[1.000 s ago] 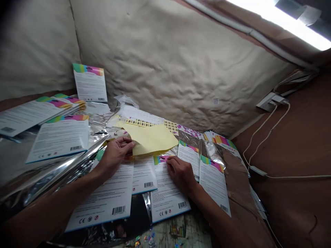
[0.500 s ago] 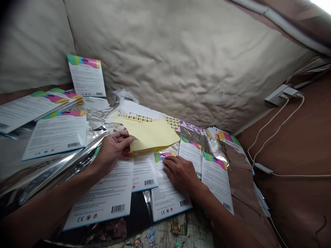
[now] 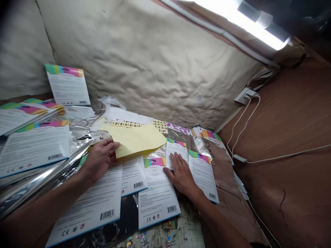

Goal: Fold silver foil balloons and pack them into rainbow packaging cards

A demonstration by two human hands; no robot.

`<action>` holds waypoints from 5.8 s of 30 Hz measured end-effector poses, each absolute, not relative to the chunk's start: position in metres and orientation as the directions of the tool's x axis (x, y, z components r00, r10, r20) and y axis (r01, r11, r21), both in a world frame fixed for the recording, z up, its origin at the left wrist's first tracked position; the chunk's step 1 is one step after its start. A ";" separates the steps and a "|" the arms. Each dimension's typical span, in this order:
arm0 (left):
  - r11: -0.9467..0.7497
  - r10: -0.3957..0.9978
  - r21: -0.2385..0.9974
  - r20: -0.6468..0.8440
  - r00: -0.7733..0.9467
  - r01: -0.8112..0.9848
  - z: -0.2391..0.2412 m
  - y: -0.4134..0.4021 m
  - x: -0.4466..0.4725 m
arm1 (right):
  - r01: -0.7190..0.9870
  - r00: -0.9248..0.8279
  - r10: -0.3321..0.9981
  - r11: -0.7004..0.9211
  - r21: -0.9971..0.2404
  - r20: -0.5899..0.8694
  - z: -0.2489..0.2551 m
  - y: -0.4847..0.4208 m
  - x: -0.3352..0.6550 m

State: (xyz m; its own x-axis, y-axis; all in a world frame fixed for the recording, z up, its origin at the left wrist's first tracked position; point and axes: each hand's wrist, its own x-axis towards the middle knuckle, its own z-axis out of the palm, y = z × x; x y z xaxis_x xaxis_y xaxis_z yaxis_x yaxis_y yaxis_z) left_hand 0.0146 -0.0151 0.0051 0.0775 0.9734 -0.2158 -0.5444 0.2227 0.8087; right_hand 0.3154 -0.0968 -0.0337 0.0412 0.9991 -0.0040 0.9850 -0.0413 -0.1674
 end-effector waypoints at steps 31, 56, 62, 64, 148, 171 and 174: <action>-0.060 0.969 0.704 -0.130 -0.211 -0.708 0.002 0.004 0.007 | 0.835 -0.524 0.816 0.549 -0.043 0.245 0.010 -0.173 0.205; 0.206 0.959 0.909 -0.114 0.259 -0.362 -0.013 -0.014 0.017 | 0.657 -0.268 0.791 0.568 -0.496 0.551 0.014 -0.035 0.184; 0.107 0.962 0.955 -0.028 0.272 -0.278 -0.013 -0.015 0.017 | 0.596 -0.227 0.781 0.584 -0.551 0.582 0.011 -0.033 0.184; 0.103 0.961 0.951 -0.020 0.274 -0.291 -0.014 -0.015 0.017 | 0.596 -0.231 0.781 0.585 -0.550 0.580 0.014 -0.034 0.186; 0.232 0.971 0.809 -0.230 0.072 -0.541 0.021 -0.021 0.015 | 0.975 0.202 0.975 -0.193 -0.107 0.088 -0.044 -0.203 0.402; 0.328 0.943 0.846 -0.266 0.200 -0.421 0.010 -0.031 0.024 | 0.852 -0.341 0.805 0.483 -0.202 0.485 -0.013 -0.216 0.292; 0.348 0.934 0.859 -0.285 0.215 -0.376 0.009 -0.033 0.027 | 0.842 -0.173 0.789 0.429 -0.328 0.590 0.005 -0.189 0.275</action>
